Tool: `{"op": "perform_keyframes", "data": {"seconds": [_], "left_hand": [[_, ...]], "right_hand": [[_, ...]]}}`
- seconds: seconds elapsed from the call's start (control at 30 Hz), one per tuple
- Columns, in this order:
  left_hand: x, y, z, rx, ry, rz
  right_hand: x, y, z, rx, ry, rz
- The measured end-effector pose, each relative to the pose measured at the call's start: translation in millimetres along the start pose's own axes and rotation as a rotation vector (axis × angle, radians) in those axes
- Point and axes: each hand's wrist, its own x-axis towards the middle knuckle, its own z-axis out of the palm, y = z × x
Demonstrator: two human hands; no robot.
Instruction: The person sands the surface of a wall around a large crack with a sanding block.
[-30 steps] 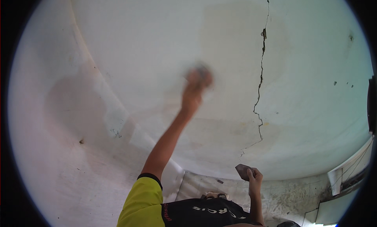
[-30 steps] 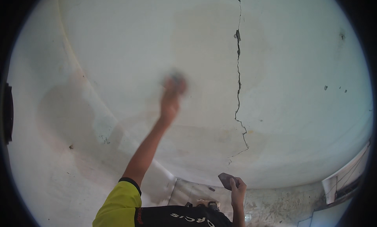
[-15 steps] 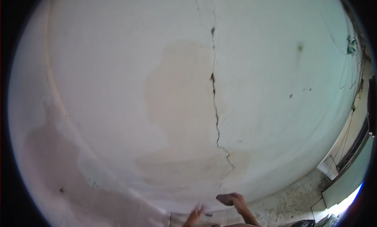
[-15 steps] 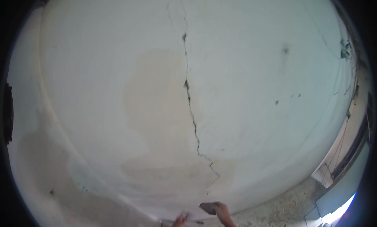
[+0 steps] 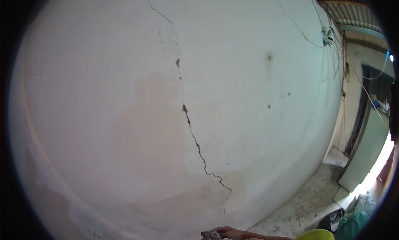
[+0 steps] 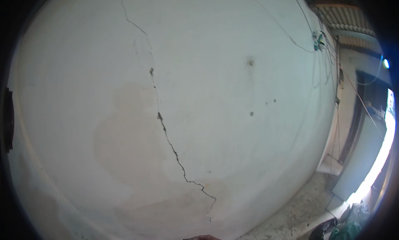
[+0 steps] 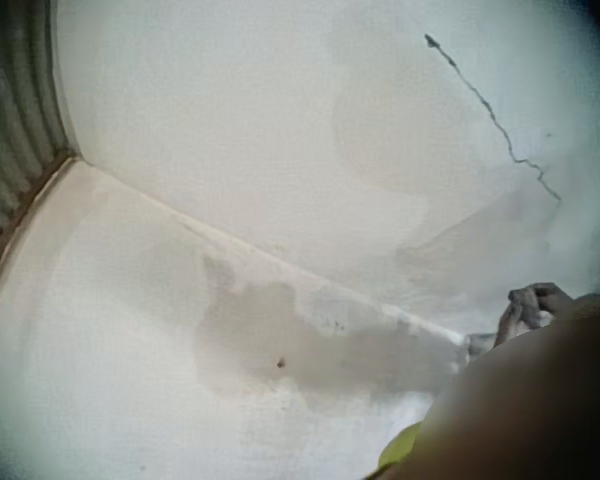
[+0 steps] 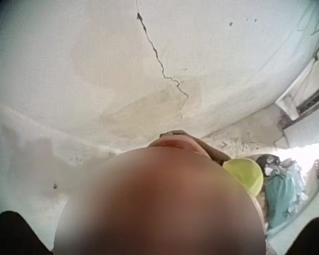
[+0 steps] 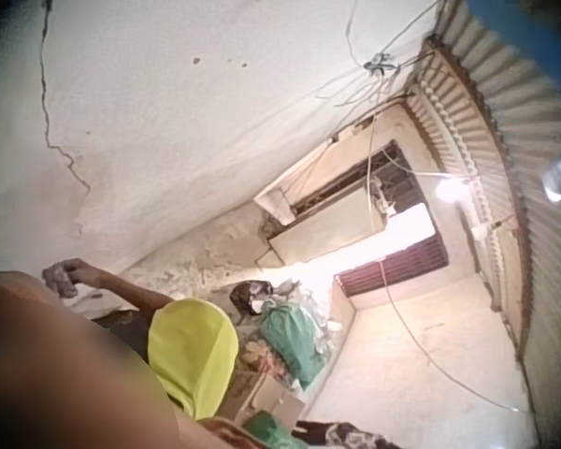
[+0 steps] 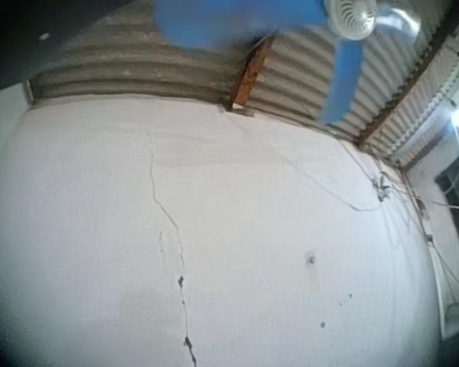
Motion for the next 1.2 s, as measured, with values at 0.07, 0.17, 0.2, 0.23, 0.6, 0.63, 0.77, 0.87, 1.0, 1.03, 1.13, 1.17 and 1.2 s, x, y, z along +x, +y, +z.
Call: {"op": "perform_keyframes", "data": {"seconds": [0.07, 0.17, 0.2, 0.23, 0.6, 0.63, 0.77, 0.87, 1.0, 1.03, 1.13, 1.17, 1.2], "left_hand": [[-4.8, 12.1, -10.3, -0.017, 0.020, -0.019], [-7.5, 40.3, -22.7, -0.048, 0.054, -0.052], [-11.5, 53.0, -26.7, -0.059, 0.067, -0.066], [-18.5, 67.9, -29.7, -0.069, 0.080, -0.083], [8.6, 78.0, -84.4, -0.359, 0.304, -0.288], [4.8, 73.3, -90.1, -0.347, 0.300, -0.299], [8.8, 106.0, -99.8, -0.430, 0.314, -0.382], [3.1, 121.8, -114.9, -0.460, 0.357, -0.426], [-14.0, 129.1, -119.0, -0.482, 0.433, -0.410], [-21.7, 122.7, -122.3, -0.477, 0.454, -0.413], [-36.5, 109.6, -126.3, -0.365, 0.515, -0.332], [-41.4, 111.1, -129.6, -0.343, 0.515, -0.360], [-45.4, 115.8, -132.9, -0.319, 0.513, -0.392]], "right_hand": [[-10.2, -0.5, 6.1, 0.083, 0.043, 0.002], [-30.7, 2.5, 9.8, 0.199, 0.108, 0.004], [-40.2, 5.1, 12.3, 0.237, 0.128, 0.008], [-39.6, 30.7, 2.9, 0.757, 0.057, 0.351], [-3.1, -37.7, -184.8, -0.800, 0.915, -0.384], [7.7, -99.9, -186.7, -0.792, 1.023, -0.533], [16.1, -237.9, -218.0, -0.818, 1.411, -0.665], [33.5, -277.1, -187.6, -0.561, 1.276, -0.804], [65.4, -287.5, -162.5, -0.614, 1.272, -0.987], [72.3, -294.0, -148.2, -0.558, 1.254, -1.049], [87.3, -294.7, -140.5, -0.577, 1.207, -1.115], [91.6, -294.7, -141.0, -0.655, 1.194, -1.119], [95.2, -299.2, -135.8, -0.652, 1.178, -1.120]]}}
